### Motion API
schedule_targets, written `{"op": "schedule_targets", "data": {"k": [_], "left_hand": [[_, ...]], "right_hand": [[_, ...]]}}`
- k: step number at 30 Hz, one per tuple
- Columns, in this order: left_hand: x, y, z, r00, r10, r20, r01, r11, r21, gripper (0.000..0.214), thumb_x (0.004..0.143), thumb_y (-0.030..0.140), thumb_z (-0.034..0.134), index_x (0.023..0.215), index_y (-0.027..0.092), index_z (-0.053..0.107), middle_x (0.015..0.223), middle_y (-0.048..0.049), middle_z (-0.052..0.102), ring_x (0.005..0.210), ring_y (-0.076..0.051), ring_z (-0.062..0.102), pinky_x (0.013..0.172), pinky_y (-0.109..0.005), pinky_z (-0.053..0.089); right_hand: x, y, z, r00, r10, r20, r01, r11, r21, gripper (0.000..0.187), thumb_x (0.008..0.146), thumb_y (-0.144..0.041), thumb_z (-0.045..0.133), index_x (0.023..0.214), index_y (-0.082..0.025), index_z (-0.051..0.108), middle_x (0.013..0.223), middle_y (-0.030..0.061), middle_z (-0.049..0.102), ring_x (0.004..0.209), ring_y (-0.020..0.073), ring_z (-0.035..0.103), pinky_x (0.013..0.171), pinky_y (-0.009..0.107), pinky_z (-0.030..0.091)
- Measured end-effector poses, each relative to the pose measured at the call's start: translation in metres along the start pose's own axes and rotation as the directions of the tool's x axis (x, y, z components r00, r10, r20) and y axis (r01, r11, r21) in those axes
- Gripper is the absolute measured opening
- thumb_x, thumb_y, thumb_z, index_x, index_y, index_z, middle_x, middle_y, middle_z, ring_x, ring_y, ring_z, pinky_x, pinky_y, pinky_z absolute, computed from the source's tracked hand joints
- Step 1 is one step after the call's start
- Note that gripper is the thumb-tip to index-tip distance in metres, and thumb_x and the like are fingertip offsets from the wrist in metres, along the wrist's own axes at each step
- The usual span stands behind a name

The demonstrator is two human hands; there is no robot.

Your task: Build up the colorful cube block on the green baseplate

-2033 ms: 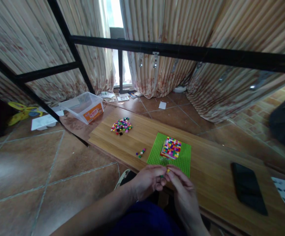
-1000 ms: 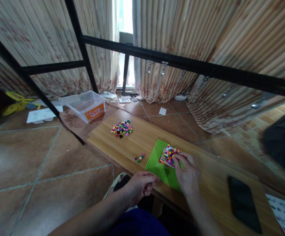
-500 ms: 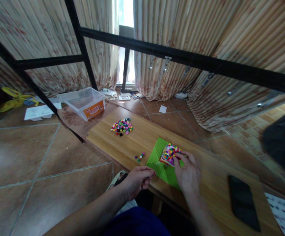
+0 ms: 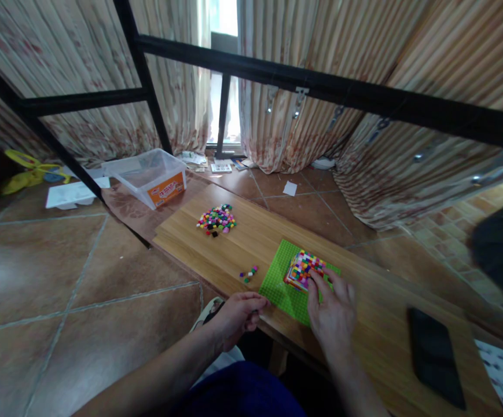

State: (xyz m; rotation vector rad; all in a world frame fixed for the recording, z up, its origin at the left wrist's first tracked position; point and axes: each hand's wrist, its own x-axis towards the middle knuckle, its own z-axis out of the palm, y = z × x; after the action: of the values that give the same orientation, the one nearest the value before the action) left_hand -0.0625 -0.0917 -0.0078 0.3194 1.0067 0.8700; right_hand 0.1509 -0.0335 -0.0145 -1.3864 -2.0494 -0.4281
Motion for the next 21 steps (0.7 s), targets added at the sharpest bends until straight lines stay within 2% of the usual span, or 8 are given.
{"op": "schedule_targets", "data": {"k": [5,14,21], "left_hand": [[0.002,-0.002,-0.002,1.000,-0.002,0.003,0.002,1.000,0.009,0.032,0.061,0.034,0.080,0.079,0.011,0.066,0.065,0.0041,0.047,0.050,-0.003,0.033,0.046,-0.020,0.018],[0.002,-0.004,-0.002,1.000,-0.012,-0.003,0.012,1.000,0.003,0.028,0.064,0.032,0.079,0.079,0.012,0.066,0.064,0.0048,0.046,0.050,-0.003,0.032,0.047,-0.020,0.018],[0.001,-0.006,0.002,1.000,0.000,-0.004,0.000,1.000,-0.029,0.027,0.068,0.031,0.080,0.079,0.011,0.066,0.066,0.0035,0.052,0.050,-0.003,0.040,0.047,-0.017,0.026]], "right_hand": [[-0.002,0.000,0.004,0.999,0.020,-0.030,-0.019,0.999,0.039,0.025,0.098,-0.029,0.053,0.107,-0.017,0.073,0.114,0.0130,0.068,0.101,0.0234,0.061,0.088,0.040,0.048],[-0.005,0.001,0.011,0.990,0.136,-0.036,-0.128,0.976,0.176,0.023,0.097,-0.029,0.053,0.103,-0.020,0.074,0.111,0.0112,0.068,0.102,0.0227,0.062,0.090,0.042,0.047],[-0.002,0.005,0.011,0.994,0.101,-0.043,-0.096,0.988,0.123,0.023,0.097,-0.031,0.053,0.099,-0.020,0.074,0.112,0.0121,0.066,0.105,0.0236,0.059,0.090,0.043,0.047]]}}
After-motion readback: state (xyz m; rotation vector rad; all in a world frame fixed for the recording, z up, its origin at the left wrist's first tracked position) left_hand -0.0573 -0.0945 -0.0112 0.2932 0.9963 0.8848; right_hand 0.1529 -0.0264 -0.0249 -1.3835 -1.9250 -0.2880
